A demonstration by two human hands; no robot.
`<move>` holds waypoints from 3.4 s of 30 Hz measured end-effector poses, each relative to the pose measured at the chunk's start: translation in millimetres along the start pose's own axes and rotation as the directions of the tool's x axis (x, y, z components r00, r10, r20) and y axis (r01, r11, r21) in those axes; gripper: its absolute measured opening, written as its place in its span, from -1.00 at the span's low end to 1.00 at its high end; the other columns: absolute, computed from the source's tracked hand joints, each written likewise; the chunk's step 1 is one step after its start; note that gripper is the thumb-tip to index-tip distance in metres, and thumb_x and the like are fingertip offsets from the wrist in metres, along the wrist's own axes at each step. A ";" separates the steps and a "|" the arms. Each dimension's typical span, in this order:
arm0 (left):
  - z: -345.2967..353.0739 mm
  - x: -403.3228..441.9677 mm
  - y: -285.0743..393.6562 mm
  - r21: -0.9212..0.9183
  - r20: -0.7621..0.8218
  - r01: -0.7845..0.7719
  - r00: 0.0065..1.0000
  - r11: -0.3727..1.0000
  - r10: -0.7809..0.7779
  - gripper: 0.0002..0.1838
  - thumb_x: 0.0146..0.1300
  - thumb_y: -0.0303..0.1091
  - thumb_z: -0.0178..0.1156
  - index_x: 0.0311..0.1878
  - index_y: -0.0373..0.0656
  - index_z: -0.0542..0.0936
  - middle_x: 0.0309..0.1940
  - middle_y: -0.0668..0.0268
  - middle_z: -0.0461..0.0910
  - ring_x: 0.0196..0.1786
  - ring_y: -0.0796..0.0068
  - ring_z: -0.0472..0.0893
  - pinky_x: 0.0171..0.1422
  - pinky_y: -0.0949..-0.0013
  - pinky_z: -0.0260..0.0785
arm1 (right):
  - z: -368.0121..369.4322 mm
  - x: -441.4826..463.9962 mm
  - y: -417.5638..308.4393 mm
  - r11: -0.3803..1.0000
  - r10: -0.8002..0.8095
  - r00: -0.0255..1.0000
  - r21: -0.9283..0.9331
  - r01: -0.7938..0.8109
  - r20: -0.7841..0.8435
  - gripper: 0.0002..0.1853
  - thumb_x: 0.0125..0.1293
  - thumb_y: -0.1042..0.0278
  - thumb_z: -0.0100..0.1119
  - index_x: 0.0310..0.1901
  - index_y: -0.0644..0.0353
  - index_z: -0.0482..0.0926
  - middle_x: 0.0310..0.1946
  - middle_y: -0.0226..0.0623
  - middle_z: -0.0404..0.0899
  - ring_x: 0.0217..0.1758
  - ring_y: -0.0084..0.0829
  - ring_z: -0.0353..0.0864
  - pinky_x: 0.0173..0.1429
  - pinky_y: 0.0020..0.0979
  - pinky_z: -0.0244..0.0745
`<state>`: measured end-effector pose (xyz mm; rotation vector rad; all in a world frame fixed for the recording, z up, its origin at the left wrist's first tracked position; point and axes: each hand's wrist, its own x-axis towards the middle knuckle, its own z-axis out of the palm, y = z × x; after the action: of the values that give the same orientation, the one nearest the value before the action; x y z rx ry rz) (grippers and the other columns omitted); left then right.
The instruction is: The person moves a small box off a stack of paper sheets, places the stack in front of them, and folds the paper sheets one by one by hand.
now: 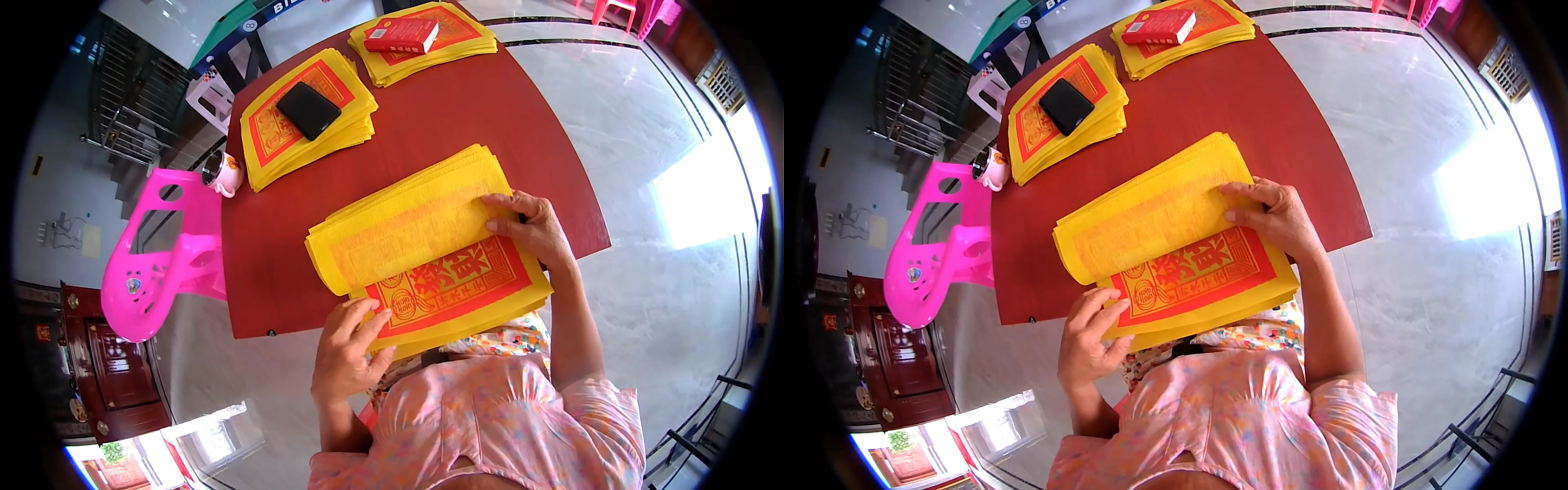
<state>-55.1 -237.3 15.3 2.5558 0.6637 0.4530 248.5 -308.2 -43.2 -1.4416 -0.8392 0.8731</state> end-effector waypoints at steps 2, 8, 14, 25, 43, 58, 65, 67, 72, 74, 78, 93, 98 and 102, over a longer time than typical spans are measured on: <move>-1.2 -6.8 -9.3 -0.054 -0.041 -0.007 0.999 0.999 0.005 -0.56 -0.22 -0.53 0.32 -0.12 -0.28 0.62 -0.08 0.12 0.53 0.00 0.08 0.53 0.08 0.15 0.42 | -0.4 0.5 0.7 1.000 -0.003 1.000 -0.006 0.003 -0.001 -0.66 0.11 0.54 0.35 -0.03 0.15 0.68 -0.36 -0.44 0.54 -0.27 -0.60 0.54 -0.08 -0.48 0.49; -4.5 -7.0 -19.8 -0.168 -0.130 -0.057 0.991 0.984 0.035 -0.67 -0.23 -0.63 0.30 -0.25 -0.28 0.63 -0.24 0.20 0.56 -0.11 0.18 0.56 -0.08 0.25 0.47 | -4.4 1.4 6.3 1.000 -0.017 1.000 0.001 0.017 0.016 -0.71 0.17 0.51 0.30 -0.04 0.16 0.68 -0.44 -0.48 0.47 -0.33 -0.64 0.48 -0.13 -0.51 0.46; -3.5 -4.1 -25.1 -0.277 -0.219 -0.059 0.976 0.959 -0.003 -0.80 -0.07 -0.60 0.34 -0.30 -0.30 0.62 -0.34 0.23 0.57 -0.23 0.27 0.57 -0.19 0.35 0.44 | -5.9 -0.9 -0.2 0.998 -0.020 0.999 0.067 0.017 0.047 -0.77 0.25 0.50 0.22 -0.05 0.20 0.67 -0.37 -0.47 0.56 -0.26 -0.66 0.52 -0.08 -0.51 0.47; -3.7 0.8 -26.1 -0.400 -0.353 0.031 0.917 0.916 -0.186 -0.91 0.13 -0.56 0.31 -0.33 -0.37 0.59 -0.42 0.29 0.55 -0.39 0.56 0.45 -0.38 0.54 0.24 | -17.2 1.7 -4.0 0.981 -0.162 0.981 -0.089 0.172 0.111 -0.47 0.45 0.04 -0.25 -0.05 0.31 0.65 -0.23 -0.23 0.66 -0.15 -0.48 0.60 0.04 -0.45 0.48; 10.7 26.0 -30.0 -0.517 -0.599 0.030 0.701 0.856 -0.387 -0.85 0.23 -0.60 0.23 -0.14 -0.36 0.54 -0.39 0.34 0.47 -0.46 0.68 0.44 -0.47 0.63 0.30 | -9.4 -2.4 -5.1 0.982 0.069 0.994 0.168 -0.082 0.086 -0.69 0.17 0.37 0.38 -0.08 0.31 0.63 -0.31 -0.30 0.71 -0.32 -0.55 0.66 -0.13 -0.43 0.59; 22.3 8.4 7.7 -0.025 0.111 -0.124 0.986 0.992 0.126 -0.35 -0.23 -0.26 0.50 0.07 -0.09 0.59 0.11 0.10 0.40 0.17 0.03 0.38 0.22 0.04 0.30 | 8.7 1.5 -4.7 0.998 -0.032 0.983 0.056 0.043 -0.180 -0.29 0.24 0.49 0.27 0.41 -0.01 0.23 -0.02 -0.34 0.63 0.04 -0.53 0.58 0.21 -0.42 0.45; 27.4 9.2 11.1 0.046 0.231 -0.094 0.969 0.995 0.081 -0.23 -0.28 -0.26 0.51 0.17 0.01 0.54 0.16 0.12 0.34 0.23 0.06 0.30 0.31 0.02 0.18 | 3.0 0.7 -0.1 0.994 0.045 0.997 0.105 -0.038 -0.065 -0.64 0.27 0.42 0.27 0.12 0.12 0.59 -0.15 -0.37 0.68 -0.13 -0.62 0.60 0.03 -0.48 0.52; 27.0 9.7 10.8 0.064 0.234 -0.098 0.969 0.993 0.081 -0.21 -0.30 -0.27 0.52 0.18 0.01 0.54 0.16 0.13 0.35 0.22 0.08 0.31 0.30 0.03 0.19 | 3.0 1.2 -0.3 0.995 0.039 0.997 0.092 -0.033 -0.070 -0.64 0.27 0.41 0.26 0.12 0.13 0.60 -0.17 -0.37 0.69 -0.14 -0.62 0.60 0.02 -0.49 0.53; 25.7 11.9 11.0 0.045 0.244 -0.098 0.966 0.994 0.084 -0.22 -0.30 -0.27 0.51 0.17 0.01 0.55 0.15 0.14 0.35 0.22 0.08 0.31 0.31 0.05 0.20 | 1.1 1.1 1.6 0.998 0.024 0.998 0.063 -0.020 -0.056 -0.62 0.26 0.38 0.27 0.12 0.12 0.59 -0.15 -0.34 0.69 -0.14 -0.57 0.64 0.02 -0.46 0.55; 23.5 12.6 12.0 0.036 0.246 -0.092 0.966 0.995 0.080 -0.23 -0.30 -0.27 0.51 0.16 0.01 0.55 0.15 0.13 0.36 0.22 0.08 0.31 0.31 0.06 0.20 | 1.8 0.7 -0.4 0.998 0.027 0.998 0.063 -0.024 -0.058 -0.63 0.26 0.38 0.27 0.12 0.12 0.59 -0.14 -0.33 0.69 -0.14 -0.57 0.64 0.03 -0.46 0.56; 20.7 13.3 11.9 -0.016 0.244 -0.070 0.967 0.997 0.072 -0.32 -0.19 -0.29 0.47 0.14 -0.04 0.56 0.15 0.14 0.38 0.23 0.09 0.31 0.33 0.05 0.17 | 2.2 0.2 -1.5 0.998 0.031 0.998 0.049 -0.028 -0.061 -0.63 0.26 0.37 0.26 0.12 0.12 0.59 -0.14 -0.31 0.69 -0.14 -0.55 0.65 0.03 -0.45 0.56; 19.5 12.9 6.2 -0.058 0.196 -0.088 0.976 0.994 0.098 -0.52 -0.05 -0.36 0.36 0.03 -0.20 0.60 0.12 0.08 0.45 0.21 0.06 0.37 0.32 0.07 0.22 | 1.5 -0.3 -3.4 0.999 0.043 0.997 0.022 -0.042 -0.062 -0.62 0.25 0.37 0.28 0.12 0.13 0.59 -0.18 -0.35 0.69 -0.16 -0.59 0.64 0.01 -0.48 0.55; 11.6 6.5 0.7 -0.141 0.113 -0.075 0.989 0.987 0.091 -0.57 -0.04 -0.41 0.33 -0.01 -0.26 0.61 0.09 0.04 0.49 0.14 0.04 0.47 0.25 0.07 0.31 | 0.0 -0.3 -1.2 0.997 0.057 0.998 0.061 -0.054 -0.039 -0.64 0.27 0.42 0.26 0.12 0.15 0.59 -0.21 -0.40 0.68 -0.17 -0.66 0.59 0.00 -0.52 0.52; 1.4 -2.5 -11.8 -0.191 -0.017 -0.053 0.999 0.980 0.051 -0.64 -0.09 -0.48 0.34 -0.13 -0.29 0.62 -0.03 0.09 0.54 0.05 0.06 0.53 0.13 0.15 0.41 | 0.5 0.1 -4.4 0.998 0.065 0.997 0.017 -0.064 -0.045 -0.64 0.27 0.41 0.26 0.12 0.14 0.59 -0.23 -0.43 0.68 -0.19 -0.70 0.56 -0.01 -0.53 0.50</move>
<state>-61.0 -230.0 7.6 2.3942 0.5311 0.5243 248.1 -307.7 -38.8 -1.4768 -0.7536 0.8902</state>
